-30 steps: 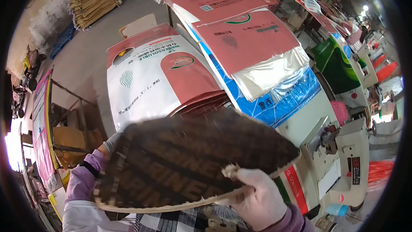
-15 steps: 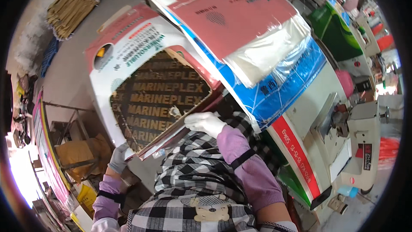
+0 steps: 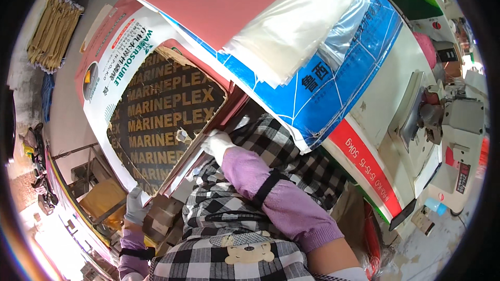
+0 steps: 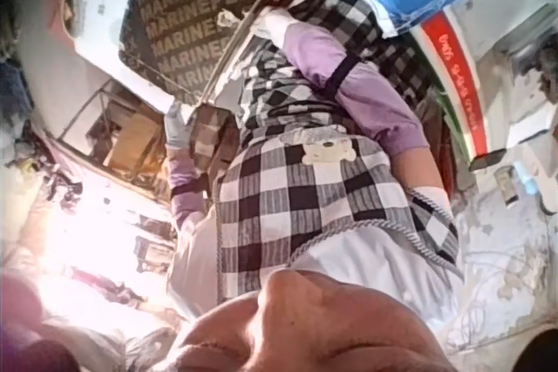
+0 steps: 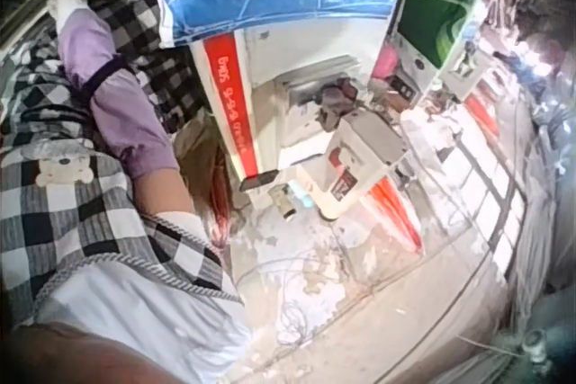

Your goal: Packing large plastic bags into a container using a machine.

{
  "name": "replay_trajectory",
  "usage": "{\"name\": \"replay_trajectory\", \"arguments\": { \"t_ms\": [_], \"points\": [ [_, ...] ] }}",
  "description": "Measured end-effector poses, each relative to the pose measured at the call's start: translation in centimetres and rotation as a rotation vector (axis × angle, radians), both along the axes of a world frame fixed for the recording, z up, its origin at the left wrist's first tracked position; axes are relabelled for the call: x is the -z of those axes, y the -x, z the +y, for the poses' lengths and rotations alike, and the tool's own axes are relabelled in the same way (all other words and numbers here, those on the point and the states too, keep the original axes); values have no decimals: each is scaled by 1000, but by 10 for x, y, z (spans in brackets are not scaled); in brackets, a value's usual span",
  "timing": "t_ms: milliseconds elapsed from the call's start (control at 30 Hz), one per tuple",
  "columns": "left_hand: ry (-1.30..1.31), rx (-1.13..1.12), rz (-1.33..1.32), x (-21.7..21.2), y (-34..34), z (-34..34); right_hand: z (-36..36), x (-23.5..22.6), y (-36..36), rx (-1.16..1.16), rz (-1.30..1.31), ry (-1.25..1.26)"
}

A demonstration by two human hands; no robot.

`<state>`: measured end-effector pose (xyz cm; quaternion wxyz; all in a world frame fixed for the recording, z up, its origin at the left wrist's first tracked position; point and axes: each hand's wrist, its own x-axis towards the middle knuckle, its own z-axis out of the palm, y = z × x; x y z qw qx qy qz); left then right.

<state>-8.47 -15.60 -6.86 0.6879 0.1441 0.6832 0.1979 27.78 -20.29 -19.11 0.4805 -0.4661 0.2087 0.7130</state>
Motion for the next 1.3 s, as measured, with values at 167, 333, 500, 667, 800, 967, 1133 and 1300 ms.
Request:
{"name": "replay_trajectory", "arguments": {
  "t_ms": [167, 333, 500, 667, 800, 967, 1133, 1300],
  "points": [
    [-41, 85, 34, 4, 6, -5, 19, 8, 11, -3, -186, -478],
    [-420, 595, 252, 16, 23, -14, 45, 3, -32, 437, 372, -524],
    [-38, 41, 9, 8, 15, -8, 28, -7, -38, 186, -344, -42],
    [-53, 123, 86, 4, 4, -8, 31, -25, -14, 21, -35, -64],
    [-59, 111, -5, 11, 16, -9, 41, -30, -27, 466, 337, -291],
    [-205, 225, 82, 17, 22, -19, 17, -3, -43, 450, -321, -20],
    [-30, 89, 34, 15, -39, -37, 28, 1, -47, 80, -819, 125],
    [208, -512, -418, 32, -50, -43, 52, -10, -58, 293, -688, -65]
  ]
}}
